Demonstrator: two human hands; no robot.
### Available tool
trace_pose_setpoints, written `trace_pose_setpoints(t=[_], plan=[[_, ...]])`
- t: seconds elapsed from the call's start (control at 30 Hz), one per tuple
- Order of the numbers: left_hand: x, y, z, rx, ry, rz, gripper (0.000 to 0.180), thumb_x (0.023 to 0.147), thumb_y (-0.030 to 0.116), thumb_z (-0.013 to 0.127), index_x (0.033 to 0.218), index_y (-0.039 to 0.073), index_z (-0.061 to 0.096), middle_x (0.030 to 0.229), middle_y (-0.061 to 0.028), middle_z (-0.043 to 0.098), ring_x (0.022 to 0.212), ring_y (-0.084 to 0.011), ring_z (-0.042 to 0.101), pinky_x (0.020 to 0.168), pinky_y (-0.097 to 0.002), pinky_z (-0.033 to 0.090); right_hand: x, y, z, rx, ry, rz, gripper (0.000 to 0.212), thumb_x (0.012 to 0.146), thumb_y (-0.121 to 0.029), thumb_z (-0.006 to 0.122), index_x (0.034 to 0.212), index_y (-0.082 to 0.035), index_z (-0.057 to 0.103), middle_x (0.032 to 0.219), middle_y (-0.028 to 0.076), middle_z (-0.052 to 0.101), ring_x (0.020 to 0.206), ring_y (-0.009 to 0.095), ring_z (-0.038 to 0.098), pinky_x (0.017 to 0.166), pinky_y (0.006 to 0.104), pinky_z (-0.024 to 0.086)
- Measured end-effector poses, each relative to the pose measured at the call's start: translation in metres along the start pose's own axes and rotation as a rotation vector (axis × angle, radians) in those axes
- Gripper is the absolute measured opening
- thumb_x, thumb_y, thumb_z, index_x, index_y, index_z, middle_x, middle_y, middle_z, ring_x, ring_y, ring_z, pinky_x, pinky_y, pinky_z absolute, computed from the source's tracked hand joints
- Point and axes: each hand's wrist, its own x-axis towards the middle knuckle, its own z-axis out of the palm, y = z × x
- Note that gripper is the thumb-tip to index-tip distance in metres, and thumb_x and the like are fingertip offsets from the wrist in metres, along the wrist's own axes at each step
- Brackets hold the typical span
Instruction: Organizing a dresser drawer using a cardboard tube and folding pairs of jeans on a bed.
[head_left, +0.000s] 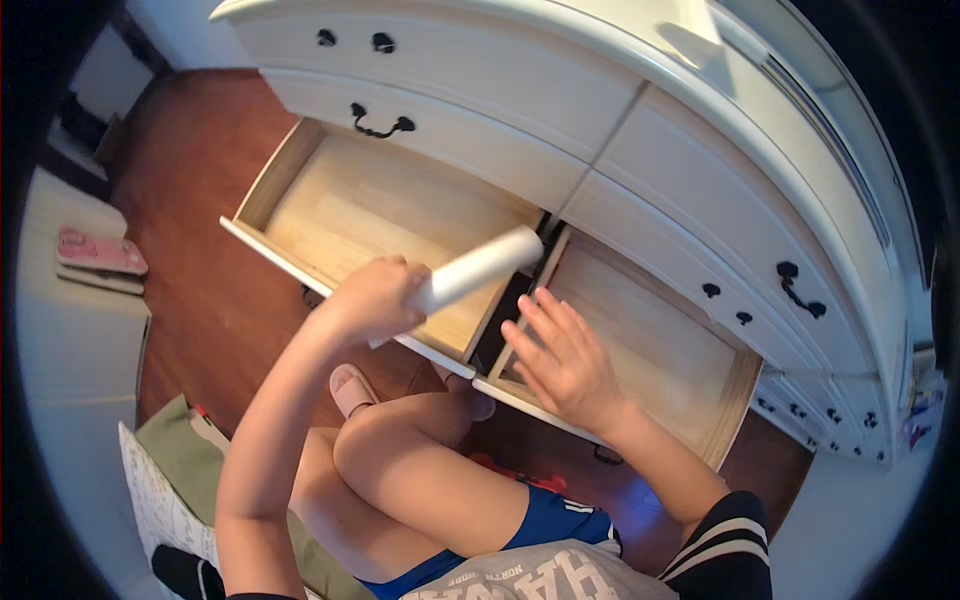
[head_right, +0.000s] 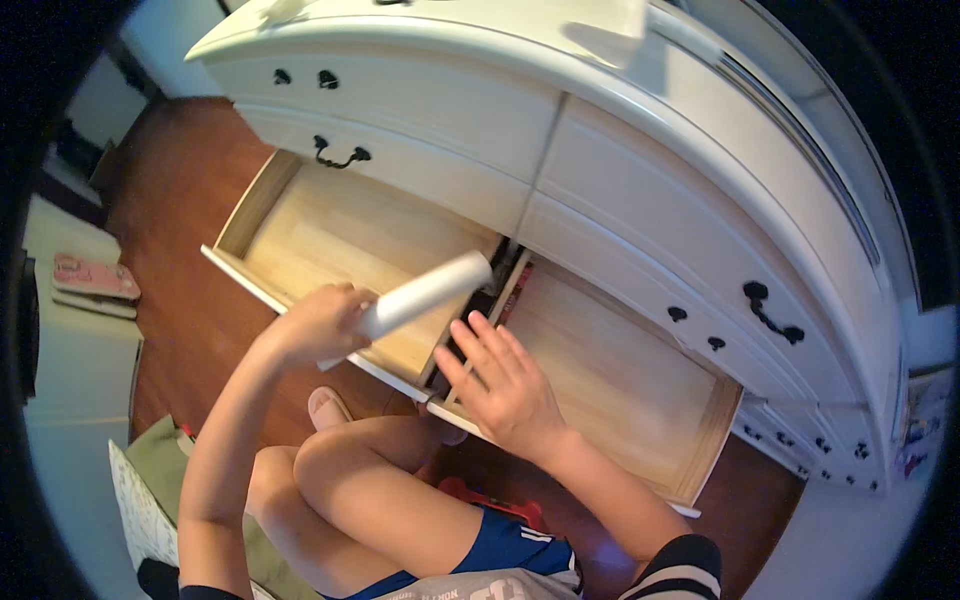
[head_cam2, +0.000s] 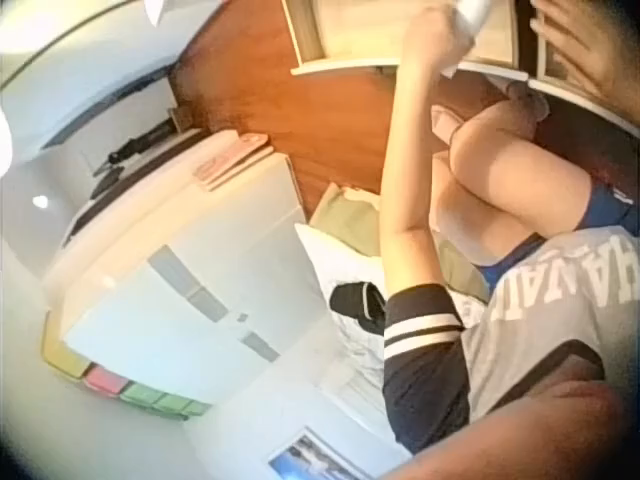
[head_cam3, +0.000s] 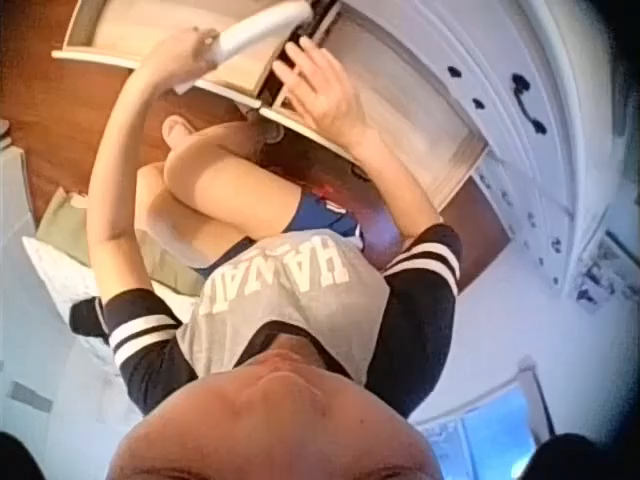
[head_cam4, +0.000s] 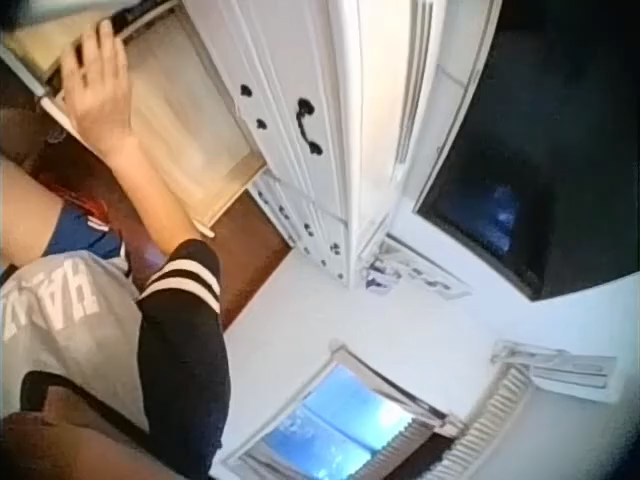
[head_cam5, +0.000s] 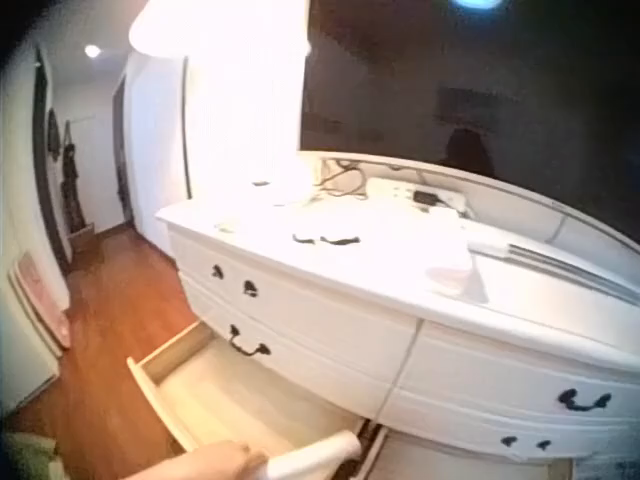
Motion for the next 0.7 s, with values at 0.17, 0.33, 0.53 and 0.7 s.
trace_pose_setpoints(t=[0.17, 0.33, 0.53, 0.7], plan=[[0.012, 0.087, 0.056, 0.004, -0.06, 0.426, 0.051, 0.073, 0.01, 0.068, 0.122, 0.004, 0.057, 0.113, -0.0187, 0.058, 0.11, -0.0367, 0.053, 0.094, -0.0461, 0.044, -0.067, 0.017, -0.005, -0.173, -0.045, 0.082, 0.053, 0.076, -0.019, 0.072, 0.126, -0.007, 0.056, 0.127, 0.017, 0.054, 0.12, 0.033, 0.052, 0.099, 0.048, 0.044], [0.05, 0.111, 0.116, -0.197, 0.431, 0.491, 0.046, 0.075, 0.006, 0.065, 0.12, -0.001, 0.056, 0.113, -0.0181, 0.056, 0.107, -0.0365, 0.052, 0.095, -0.0438, 0.044, -0.147, 0.052, -0.015, 0.031, -0.121, 0.419, 0.047, 0.079, -0.015, 0.067, 0.124, -0.006, 0.055, 0.118, 0.013, 0.057, 0.111, 0.032, 0.053, 0.096, 0.0443, 0.043], [0.135, 0.127, 0.17, 1.024, -0.118, 0.658, 0.03, 0.087, 0.023, 0.057, 0.115, 0.016, 0.064, 0.111, -0.0026, 0.063, 0.11, -0.0208, 0.054, 0.102, -0.0412, 0.037, -0.196, 0.061, -0.025, -0.011, -0.127, 0.641, 0.047, 0.079, -0.013, 0.067, 0.123, -0.005, 0.055, 0.116, 0.013, 0.056, 0.109, 0.032, 0.052, 0.094, 0.0436, 0.042], [0.169, 0.098, 0.191, 1.186, -0.331, 0.642, 0.033, 0.09, 0.027, 0.056, 0.121, 0.027, 0.065, 0.126, 0.0038, 0.06, 0.128, -0.0172, 0.045, 0.106, -0.0401, 0.029, -0.218, 0.054, -0.027, 0.043, -0.067, 0.673, 0.047, 0.078, -0.011, 0.067, 0.123, -0.006, 0.055, 0.116, 0.012, 0.056, 0.11, 0.031, 0.052, 0.094, 0.0432, 0.041]])
